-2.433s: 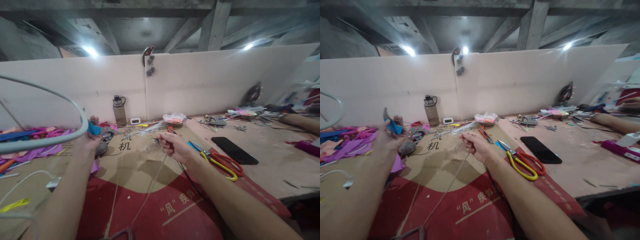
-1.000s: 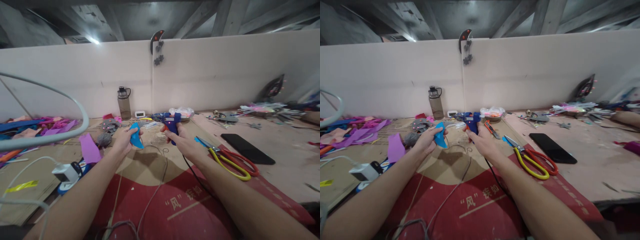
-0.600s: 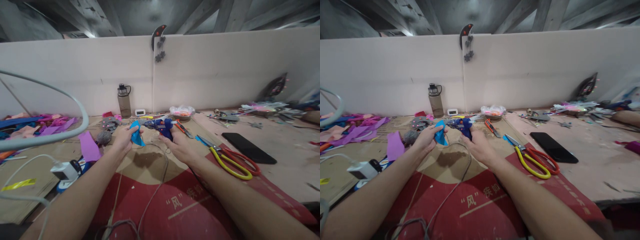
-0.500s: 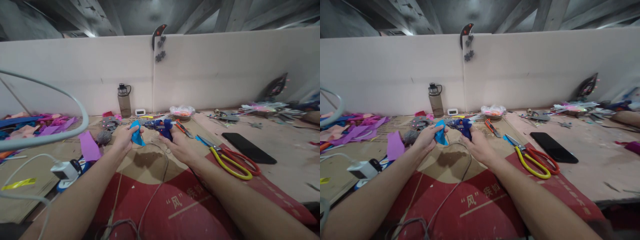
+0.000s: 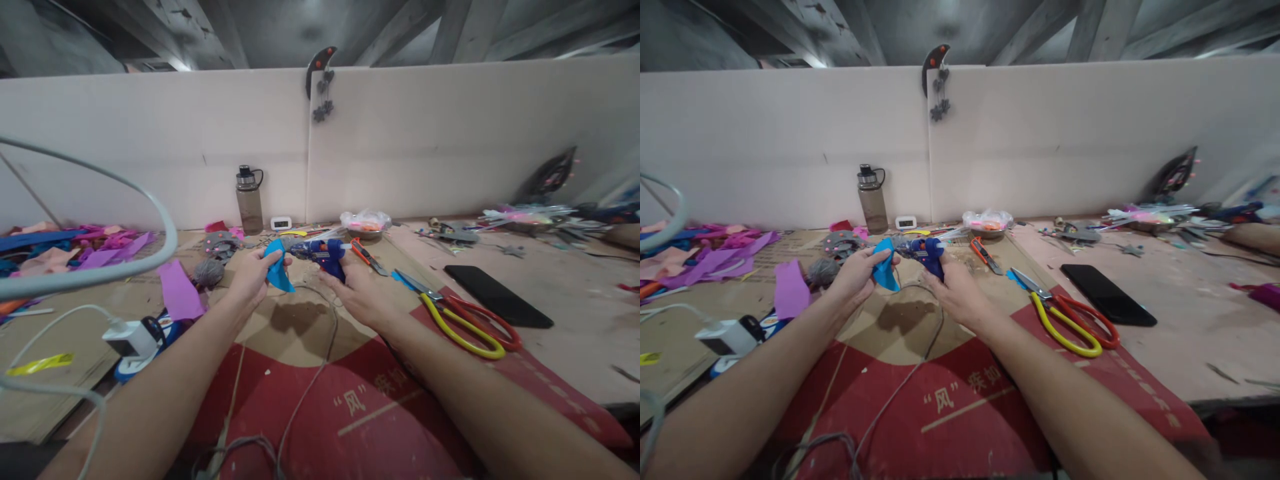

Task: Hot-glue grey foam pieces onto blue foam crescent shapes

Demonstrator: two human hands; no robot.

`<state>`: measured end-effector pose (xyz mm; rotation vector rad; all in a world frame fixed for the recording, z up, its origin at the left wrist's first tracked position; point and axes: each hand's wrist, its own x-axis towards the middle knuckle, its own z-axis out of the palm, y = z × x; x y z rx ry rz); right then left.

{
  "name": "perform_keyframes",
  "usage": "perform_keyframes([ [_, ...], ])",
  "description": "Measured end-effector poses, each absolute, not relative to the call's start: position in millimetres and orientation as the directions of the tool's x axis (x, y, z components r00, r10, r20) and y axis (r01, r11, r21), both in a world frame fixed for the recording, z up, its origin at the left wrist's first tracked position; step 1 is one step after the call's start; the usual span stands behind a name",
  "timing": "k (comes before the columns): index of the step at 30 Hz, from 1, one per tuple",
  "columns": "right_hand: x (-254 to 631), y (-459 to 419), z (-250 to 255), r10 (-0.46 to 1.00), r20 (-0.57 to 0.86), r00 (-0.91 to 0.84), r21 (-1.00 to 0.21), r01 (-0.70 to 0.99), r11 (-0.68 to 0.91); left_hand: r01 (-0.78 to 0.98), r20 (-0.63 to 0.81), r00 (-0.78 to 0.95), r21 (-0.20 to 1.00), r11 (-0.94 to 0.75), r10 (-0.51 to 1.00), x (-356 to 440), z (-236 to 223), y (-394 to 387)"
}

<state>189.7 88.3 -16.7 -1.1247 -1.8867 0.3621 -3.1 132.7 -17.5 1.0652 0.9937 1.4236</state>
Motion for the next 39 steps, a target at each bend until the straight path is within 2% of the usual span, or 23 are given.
perform_keyframes([
  [39, 188.7, 85.4, -14.7, 0.821, 0.529, -0.215, -0.571, 0.626, 0.532, -0.214, 0.106, -0.087, 0.969, -0.123, 0.991, 1.2, -12.5, 128.2],
])
